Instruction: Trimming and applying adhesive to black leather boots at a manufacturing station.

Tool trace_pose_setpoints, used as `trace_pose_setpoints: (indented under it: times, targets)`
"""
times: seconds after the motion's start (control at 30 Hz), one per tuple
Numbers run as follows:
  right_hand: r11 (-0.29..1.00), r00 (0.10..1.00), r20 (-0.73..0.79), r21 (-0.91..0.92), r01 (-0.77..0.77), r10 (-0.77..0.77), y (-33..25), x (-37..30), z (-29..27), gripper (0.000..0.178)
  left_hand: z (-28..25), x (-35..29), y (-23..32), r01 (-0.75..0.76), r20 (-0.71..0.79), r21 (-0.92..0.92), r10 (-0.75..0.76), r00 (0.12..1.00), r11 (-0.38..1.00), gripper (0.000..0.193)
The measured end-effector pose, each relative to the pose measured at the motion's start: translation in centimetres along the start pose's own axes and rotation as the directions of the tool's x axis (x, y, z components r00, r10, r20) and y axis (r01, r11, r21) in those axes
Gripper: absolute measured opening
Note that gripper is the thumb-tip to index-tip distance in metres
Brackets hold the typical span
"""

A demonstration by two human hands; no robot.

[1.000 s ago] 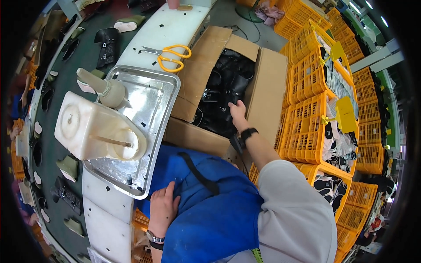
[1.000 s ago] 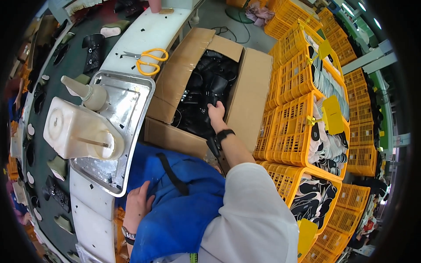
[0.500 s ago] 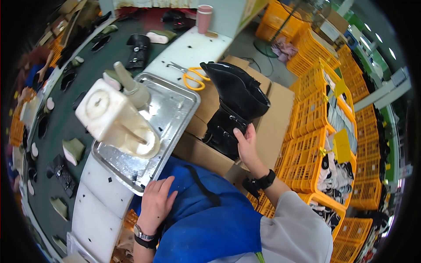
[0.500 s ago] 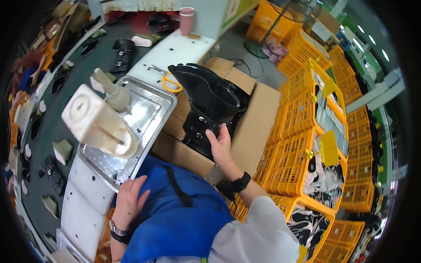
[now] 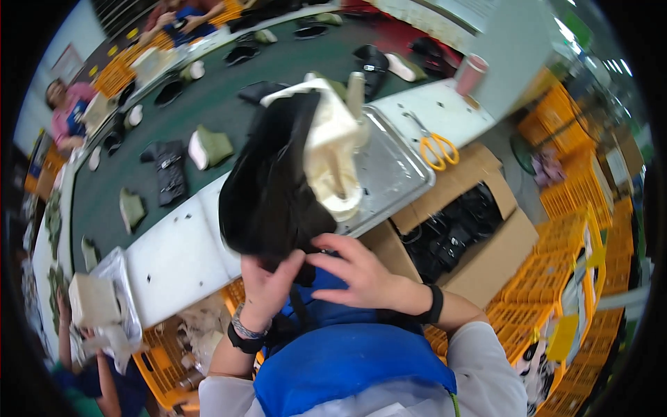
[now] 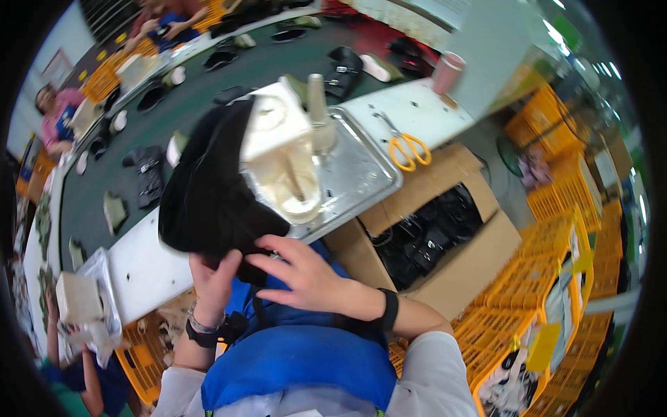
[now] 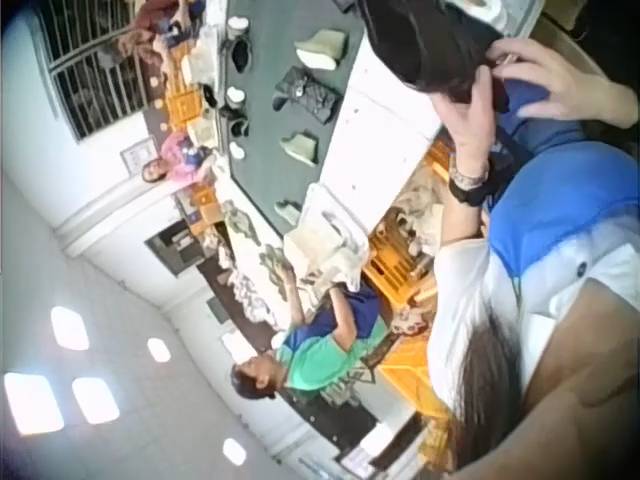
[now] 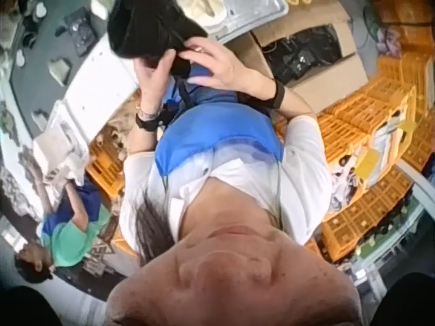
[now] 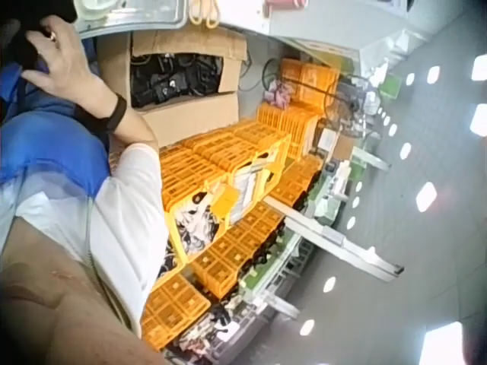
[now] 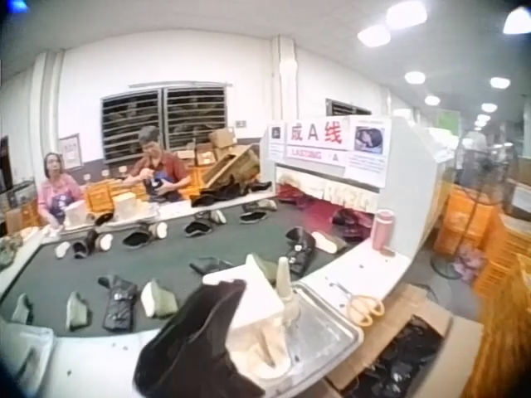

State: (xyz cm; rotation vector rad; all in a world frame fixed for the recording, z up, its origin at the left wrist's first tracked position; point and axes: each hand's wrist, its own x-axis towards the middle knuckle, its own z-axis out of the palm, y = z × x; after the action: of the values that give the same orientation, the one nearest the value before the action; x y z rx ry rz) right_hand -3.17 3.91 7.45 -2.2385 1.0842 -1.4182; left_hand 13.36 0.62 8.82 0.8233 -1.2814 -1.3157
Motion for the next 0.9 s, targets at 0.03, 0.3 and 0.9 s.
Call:
trace_pose_setpoints:
  times: [0.03, 0.3, 0.9]
  targets:
    - [0.999, 0.993, 0.106, 0.013, -0.044, 0.043, 0.5, 0.1, -0.7, 0.039, -0.9, 0.3, -0.1, -0.049, -0.092, -0.050, 0.045, 0.995, 0.998, 0.049]
    - [0.757, 0.711, -0.423, -0.083, -0.648, 0.562, 19.5, -0.9, -13.4, 0.023, -8.7, -0.4, 1.2, 0.220, 0.048, -0.108, -0.216, 0.975, 0.969, 0.057]
    - [0.328, 0.519, -0.159, -0.612, -0.719, 0.840, 31.0, -4.4, -19.4, 0.066, -9.0, 0.3, 0.7, 0.422, 0.345, 0.245, -0.485, 0.804, 0.873, 0.050]
